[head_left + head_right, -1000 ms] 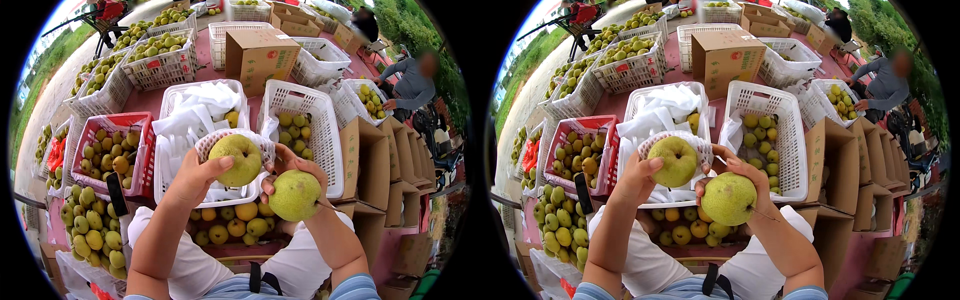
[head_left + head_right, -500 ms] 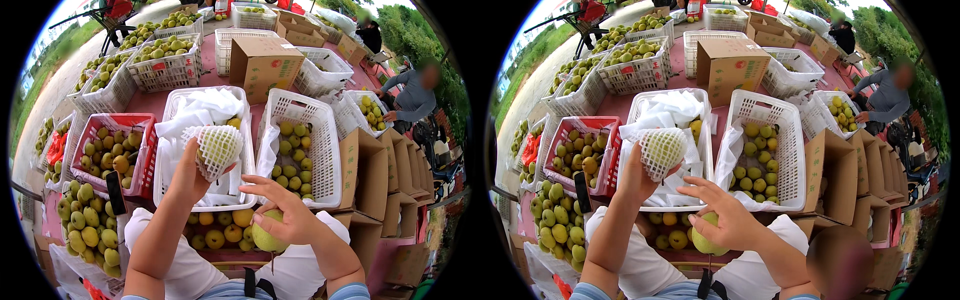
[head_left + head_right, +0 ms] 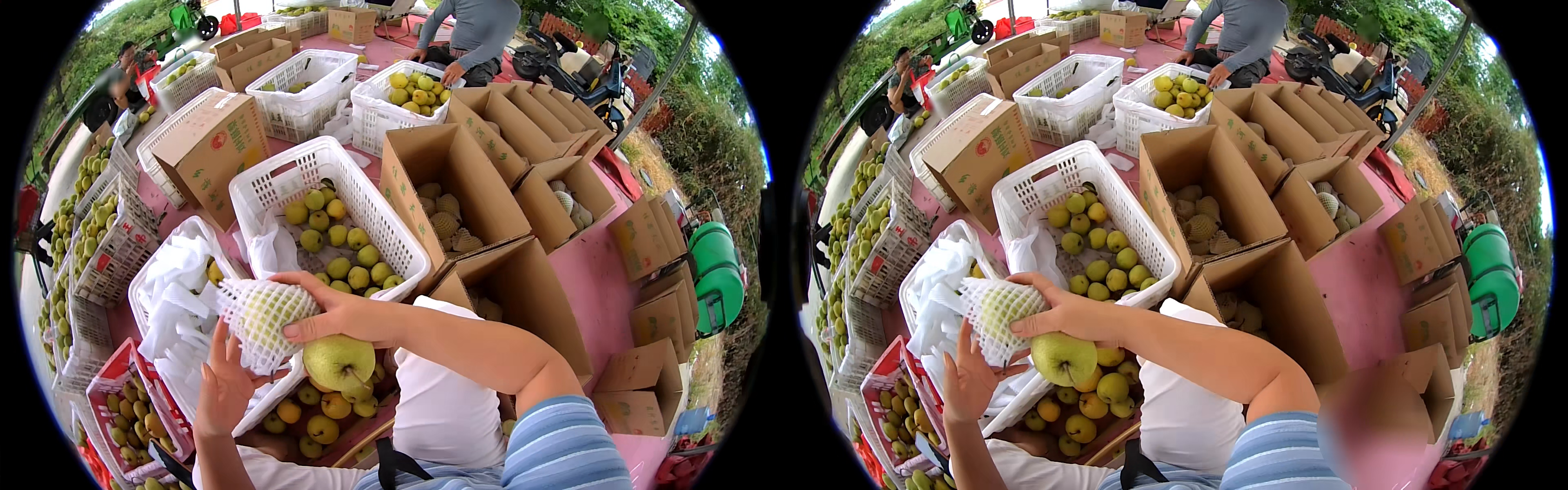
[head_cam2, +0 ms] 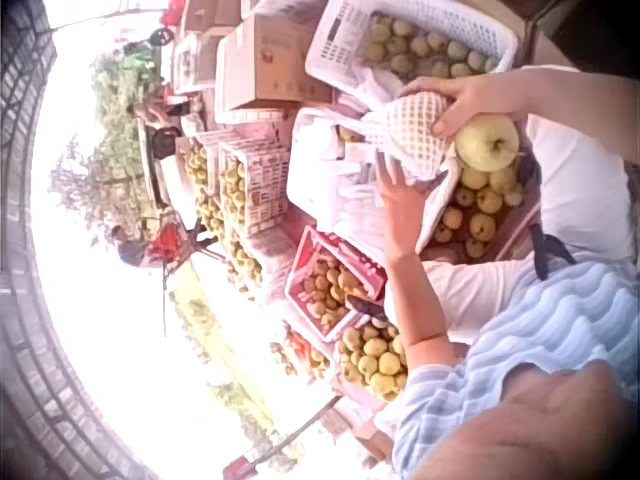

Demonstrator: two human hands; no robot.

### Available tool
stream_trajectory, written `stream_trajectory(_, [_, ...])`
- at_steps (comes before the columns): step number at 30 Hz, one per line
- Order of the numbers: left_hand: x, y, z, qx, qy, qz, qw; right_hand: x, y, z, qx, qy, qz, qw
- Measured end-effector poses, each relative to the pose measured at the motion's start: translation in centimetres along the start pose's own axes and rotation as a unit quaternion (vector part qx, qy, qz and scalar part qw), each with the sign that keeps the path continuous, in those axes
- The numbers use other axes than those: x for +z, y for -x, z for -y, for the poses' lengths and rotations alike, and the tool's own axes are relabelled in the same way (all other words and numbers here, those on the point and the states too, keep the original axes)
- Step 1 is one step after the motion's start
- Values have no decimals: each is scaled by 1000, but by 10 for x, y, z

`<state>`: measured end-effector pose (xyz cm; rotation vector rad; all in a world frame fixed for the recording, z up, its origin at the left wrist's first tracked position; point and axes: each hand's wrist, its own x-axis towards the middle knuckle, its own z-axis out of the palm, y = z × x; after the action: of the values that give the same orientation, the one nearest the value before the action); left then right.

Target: The person wraps green plums individually in white foam netting and places them into a cardboard box. The person repeatedly picks plums from a white basket, wraps each one, and arranges them in the box.

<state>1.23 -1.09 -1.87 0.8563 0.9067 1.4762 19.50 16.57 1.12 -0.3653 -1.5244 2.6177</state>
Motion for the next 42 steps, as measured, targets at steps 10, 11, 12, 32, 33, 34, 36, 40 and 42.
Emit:
stream_trajectory(10, [-42, -13, 20, -99, -20, -234, 967, -338, 111, 16, -44, -28, -568, 822])
stream_trajectory(11, [-48, -10, 22, -99, -24, -260, 960, -348, 100, 7, -2, 74, -636, 768])
stream_trajectory(12, [-54, -14, 26, -95, -33, -255, 962, -377, 102, -3, 92, 160, -620, 763])
stream_trajectory(32, [-144, 34, -31, 2, -233, -436, 869, -97, -4, 35, -141, -363, -134, 911])
stream_trajectory(33, [-159, 40, -14, -28, -301, -420, 856, -62, -14, 24, -108, -376, -167, 905])
stream_trajectory(34, [-174, 46, 2, -56, -370, -404, 835, -35, -24, 12, -66, -372, -146, 914])
stream_trajectory(36, [-196, 56, 42, -133, -434, -360, 815, 14, -36, -14, -4, -395, -134, 909])
stream_trajectory(40, [-220, 58, 98, -323, -233, -422, 815, 43, -56, -51, 120, -364, -121, 916])
stream_trajectory(42, [-240, 60, 119, -327, -130, -410, 842, 39, -66, -69, 151, -413, -100, 893])
